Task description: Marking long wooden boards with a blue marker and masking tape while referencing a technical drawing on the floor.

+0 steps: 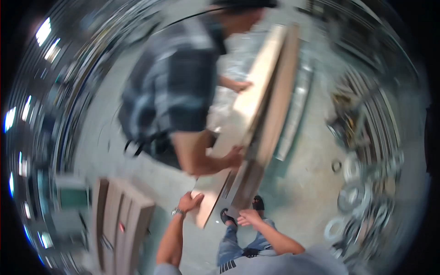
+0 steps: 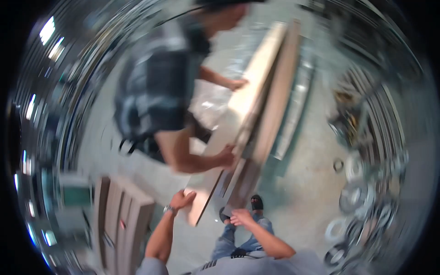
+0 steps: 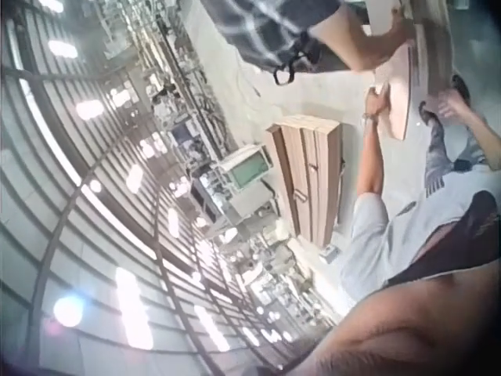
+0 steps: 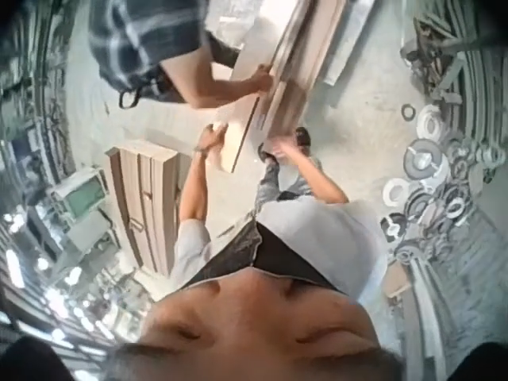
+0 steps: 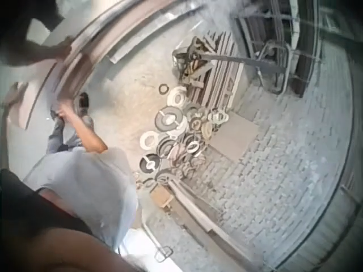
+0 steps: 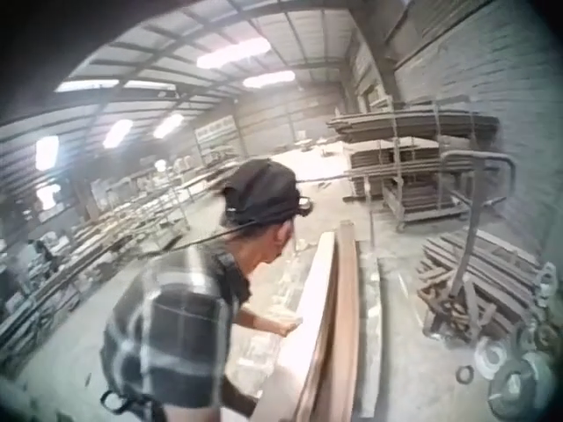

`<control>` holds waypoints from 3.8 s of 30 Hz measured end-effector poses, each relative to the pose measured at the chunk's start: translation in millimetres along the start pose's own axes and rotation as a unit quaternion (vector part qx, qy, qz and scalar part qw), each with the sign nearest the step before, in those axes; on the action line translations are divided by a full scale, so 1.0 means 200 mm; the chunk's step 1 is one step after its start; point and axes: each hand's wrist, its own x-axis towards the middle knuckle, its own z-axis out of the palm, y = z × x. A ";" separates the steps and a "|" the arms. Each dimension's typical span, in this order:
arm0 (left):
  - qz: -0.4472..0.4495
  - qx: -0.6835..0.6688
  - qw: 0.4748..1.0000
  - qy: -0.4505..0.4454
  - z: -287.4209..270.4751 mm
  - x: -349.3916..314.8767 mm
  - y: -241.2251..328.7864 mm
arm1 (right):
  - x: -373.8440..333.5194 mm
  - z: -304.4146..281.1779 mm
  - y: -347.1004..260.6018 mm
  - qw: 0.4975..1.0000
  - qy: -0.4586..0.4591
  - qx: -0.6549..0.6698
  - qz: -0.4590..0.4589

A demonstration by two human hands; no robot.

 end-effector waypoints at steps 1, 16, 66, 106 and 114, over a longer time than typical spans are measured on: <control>0.038 -0.001 0.999 0.019 0.04 -0.02 -0.10 | -0.08 -0.01 0.04 0.998 -0.030 -0.038 0.030; -0.309 -0.343 0.879 0.123 1.41 -1.71 -1.57 | -0.16 -0.26 0.05 0.923 0.066 -0.377 -0.033; -0.320 -0.635 0.644 0.281 1.20 -2.54 -7.95 | 0.74 5.53 3.79 0.753 -0.003 -0.645 -0.129; -0.072 -0.785 0.591 0.174 0.16 -2.48 -8.48 | 0.99 6.79 5.11 0.771 -0.238 -0.560 -0.186; -0.196 -0.799 0.528 0.210 0.87 -3.45 -9.01 | 0.03 7.28 6.35 0.512 -0.377 -0.754 -0.166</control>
